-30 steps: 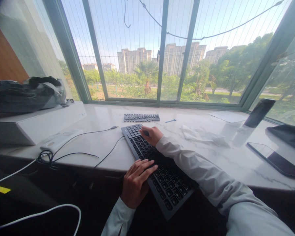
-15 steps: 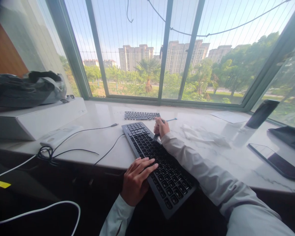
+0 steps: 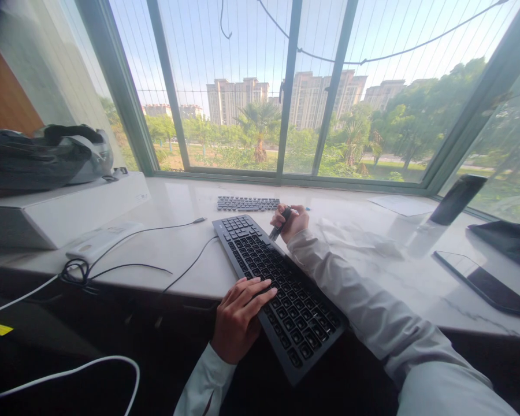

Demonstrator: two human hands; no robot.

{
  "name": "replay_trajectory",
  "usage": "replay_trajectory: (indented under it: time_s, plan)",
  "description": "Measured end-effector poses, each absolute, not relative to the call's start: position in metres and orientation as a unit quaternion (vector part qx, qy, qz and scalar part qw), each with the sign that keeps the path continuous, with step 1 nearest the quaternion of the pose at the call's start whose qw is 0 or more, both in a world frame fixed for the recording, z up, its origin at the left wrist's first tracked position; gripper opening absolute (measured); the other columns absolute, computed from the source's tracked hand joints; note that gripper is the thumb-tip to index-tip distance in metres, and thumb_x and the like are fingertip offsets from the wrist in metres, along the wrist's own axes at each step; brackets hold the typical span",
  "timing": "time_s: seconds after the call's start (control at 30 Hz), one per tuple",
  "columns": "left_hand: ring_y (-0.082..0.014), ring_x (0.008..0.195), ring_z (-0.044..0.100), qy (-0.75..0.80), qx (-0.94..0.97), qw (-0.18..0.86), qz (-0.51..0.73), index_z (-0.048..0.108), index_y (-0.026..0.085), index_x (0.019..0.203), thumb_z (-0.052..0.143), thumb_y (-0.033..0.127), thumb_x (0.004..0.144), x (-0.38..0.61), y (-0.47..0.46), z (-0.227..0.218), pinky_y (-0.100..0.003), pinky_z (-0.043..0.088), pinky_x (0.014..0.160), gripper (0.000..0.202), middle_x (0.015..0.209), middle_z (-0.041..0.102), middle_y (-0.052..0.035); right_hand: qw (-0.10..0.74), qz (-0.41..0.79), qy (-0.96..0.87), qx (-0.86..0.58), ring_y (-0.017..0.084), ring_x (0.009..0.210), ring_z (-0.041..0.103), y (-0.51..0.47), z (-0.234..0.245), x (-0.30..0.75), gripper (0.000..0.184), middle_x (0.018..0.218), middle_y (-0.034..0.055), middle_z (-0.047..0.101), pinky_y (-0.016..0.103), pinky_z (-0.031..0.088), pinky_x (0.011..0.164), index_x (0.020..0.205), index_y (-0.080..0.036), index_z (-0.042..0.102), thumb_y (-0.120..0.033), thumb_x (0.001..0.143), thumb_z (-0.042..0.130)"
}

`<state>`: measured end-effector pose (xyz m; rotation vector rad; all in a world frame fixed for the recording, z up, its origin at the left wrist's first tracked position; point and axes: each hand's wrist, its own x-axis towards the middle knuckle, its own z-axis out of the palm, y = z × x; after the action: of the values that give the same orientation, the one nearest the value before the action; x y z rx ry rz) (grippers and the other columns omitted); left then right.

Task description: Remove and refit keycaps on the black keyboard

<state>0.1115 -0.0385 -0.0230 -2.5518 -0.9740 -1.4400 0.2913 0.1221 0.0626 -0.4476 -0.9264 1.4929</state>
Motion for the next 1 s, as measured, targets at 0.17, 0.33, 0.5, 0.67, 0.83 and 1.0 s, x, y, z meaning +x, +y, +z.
replay_trajectory:
  time_s: [0.17, 0.33, 0.5, 0.67, 0.83, 1.0]
  plan:
    - [-0.0193, 0.116, 0.054, -0.315, -0.829, 0.016, -0.463, 0.064, 0.024, 0.119, 0.038, 0.024, 0.092, 0.111, -0.039, -0.022, -0.039, 0.038, 0.107, 0.038, 0.120, 0.065, -0.0045, 0.608, 0.653, -0.411, -0.186, 0.012, 0.045, 0.029, 0.121, 0.064, 0.292, 0.018, 0.051, -0.0051, 0.028, 0.025, 0.033, 0.045, 0.066, -0.022, 0.040, -0.039, 0.070, 0.045]
    - [-0.0197, 0.117, 0.054, -0.310, -0.829, 0.008, -0.465, 0.063, 0.024, 0.121, 0.039, 0.024, 0.092, 0.111, -0.039, -0.023, -0.039, 0.037, 0.107, 0.038, 0.122, 0.064, -0.0033, 0.632, 0.638, -0.394, -0.193, 0.010, 0.041, 0.018, 0.127, 0.062, 0.295, 0.017, 0.048, -0.0072, 0.023, 0.023, 0.023, 0.038, 0.068, -0.022, 0.039, -0.038, 0.072, 0.043]
    - [-0.0193, 0.117, 0.053, -0.308, -0.828, 0.009, -0.467, 0.063, 0.025, 0.121, 0.039, 0.024, 0.092, 0.111, -0.038, -0.024, -0.039, 0.036, 0.108, 0.037, 0.124, 0.063, -0.0019, 0.639, 0.637, -0.390, -0.182, 0.010, 0.039, 0.016, 0.131, 0.062, 0.298, 0.016, 0.045, -0.0077, 0.023, 0.022, 0.022, 0.036, 0.068, -0.022, 0.039, -0.038, 0.074, 0.041]
    - [-0.0187, 0.117, 0.053, -0.309, -0.828, 0.012, -0.467, 0.062, 0.025, 0.121, 0.039, 0.023, 0.092, 0.111, -0.038, -0.023, -0.038, 0.037, 0.107, 0.037, 0.124, 0.064, -0.0017, 0.632, 0.647, -0.393, -0.165, 0.010, 0.038, 0.017, 0.127, 0.063, 0.297, 0.016, 0.043, -0.0083, 0.024, 0.022, 0.024, 0.035, 0.068, -0.022, 0.040, -0.037, 0.072, 0.044]
    - [-0.0188, 0.117, 0.053, -0.307, -0.828, 0.014, -0.469, 0.063, 0.025, 0.120, 0.038, 0.024, 0.093, 0.112, -0.038, -0.023, -0.038, 0.036, 0.107, 0.037, 0.123, 0.064, -0.0022, 0.628, 0.664, -0.372, -0.160, 0.010, 0.036, 0.014, 0.127, 0.061, 0.298, 0.012, 0.040, -0.0085, 0.022, 0.022, 0.021, 0.033, 0.067, -0.022, 0.041, -0.034, 0.071, 0.043]
    - [-0.0186, 0.118, 0.052, -0.303, -0.825, 0.008, -0.476, 0.062, 0.025, 0.120, 0.036, 0.026, 0.094, 0.112, -0.038, -0.024, -0.038, 0.035, 0.108, 0.037, 0.124, 0.063, -0.0007, 0.633, 0.679, -0.342, -0.145, 0.009, 0.034, 0.015, 0.130, 0.058, 0.297, 0.011, 0.040, -0.0090, 0.022, 0.021, 0.022, 0.032, 0.067, -0.023, 0.040, -0.032, 0.073, 0.043]
